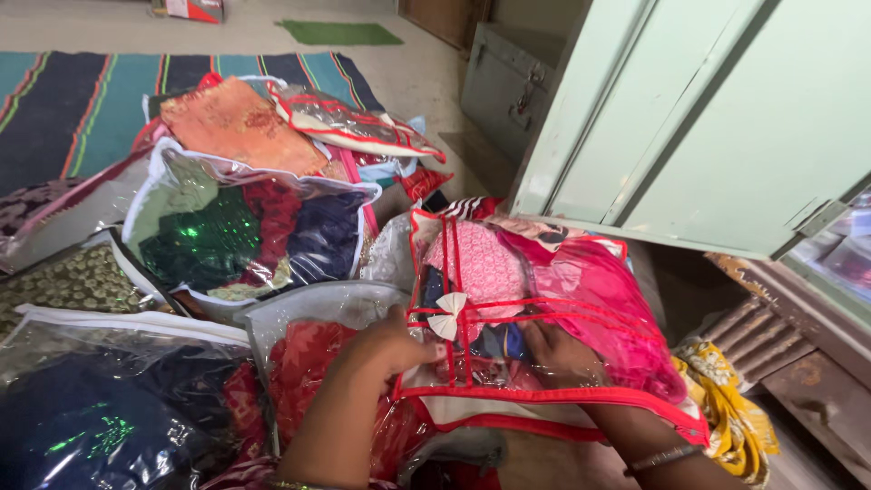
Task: The person sits on the floor and packs folded clothes into clear plastic zip-lock bags. They open the bags, insert the clothes, press out air, and seal the zippers. The person handles multiple bags containing different colored garments.
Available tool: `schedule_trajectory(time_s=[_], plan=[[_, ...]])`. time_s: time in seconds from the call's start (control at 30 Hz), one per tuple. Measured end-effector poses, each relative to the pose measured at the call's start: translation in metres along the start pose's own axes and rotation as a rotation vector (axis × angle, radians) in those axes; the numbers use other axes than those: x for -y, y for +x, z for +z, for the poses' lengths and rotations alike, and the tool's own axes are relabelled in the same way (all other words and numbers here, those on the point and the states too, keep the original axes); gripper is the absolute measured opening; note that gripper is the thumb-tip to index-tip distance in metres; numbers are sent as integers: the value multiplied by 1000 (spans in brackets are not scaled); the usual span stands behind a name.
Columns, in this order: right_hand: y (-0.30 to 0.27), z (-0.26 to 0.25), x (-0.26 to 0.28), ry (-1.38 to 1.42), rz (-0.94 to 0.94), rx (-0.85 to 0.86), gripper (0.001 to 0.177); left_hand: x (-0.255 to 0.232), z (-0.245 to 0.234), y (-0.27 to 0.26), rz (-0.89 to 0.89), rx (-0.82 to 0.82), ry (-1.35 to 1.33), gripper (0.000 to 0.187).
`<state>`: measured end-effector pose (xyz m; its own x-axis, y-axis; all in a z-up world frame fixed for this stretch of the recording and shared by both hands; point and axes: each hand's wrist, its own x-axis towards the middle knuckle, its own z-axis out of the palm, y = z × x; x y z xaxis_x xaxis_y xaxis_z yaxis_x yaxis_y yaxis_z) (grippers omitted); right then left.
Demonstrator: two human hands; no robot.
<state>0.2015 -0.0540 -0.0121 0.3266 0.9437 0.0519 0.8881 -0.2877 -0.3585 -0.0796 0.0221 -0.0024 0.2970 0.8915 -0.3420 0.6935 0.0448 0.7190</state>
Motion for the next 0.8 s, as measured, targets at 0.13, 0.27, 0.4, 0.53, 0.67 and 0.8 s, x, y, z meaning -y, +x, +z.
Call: schedule_trajectory(time_s=[0.13,0.27,0.4,0.53,0.67,0.8], plan=[[-40,-14,6,116,-125,25,55,4,1,-17,-214,178,-5,64],[-79,-16,8,38,-653,-192,50,3,1,-25,-280,259,-29,52],[-95,-14,21,-8,-533,33,42,10,-5,-23,-210,217,-193,35],[-95,-5,24,-94,-692,-64,37,16,-13,-19,-192,196,-228,33],[-103,-5,28,-13,-748,-243,47,19,-13,-11,-151,206,-271,38],[-113,-27,34,160,-516,-52,49,14,-20,-3,-151,53,-135,30]])
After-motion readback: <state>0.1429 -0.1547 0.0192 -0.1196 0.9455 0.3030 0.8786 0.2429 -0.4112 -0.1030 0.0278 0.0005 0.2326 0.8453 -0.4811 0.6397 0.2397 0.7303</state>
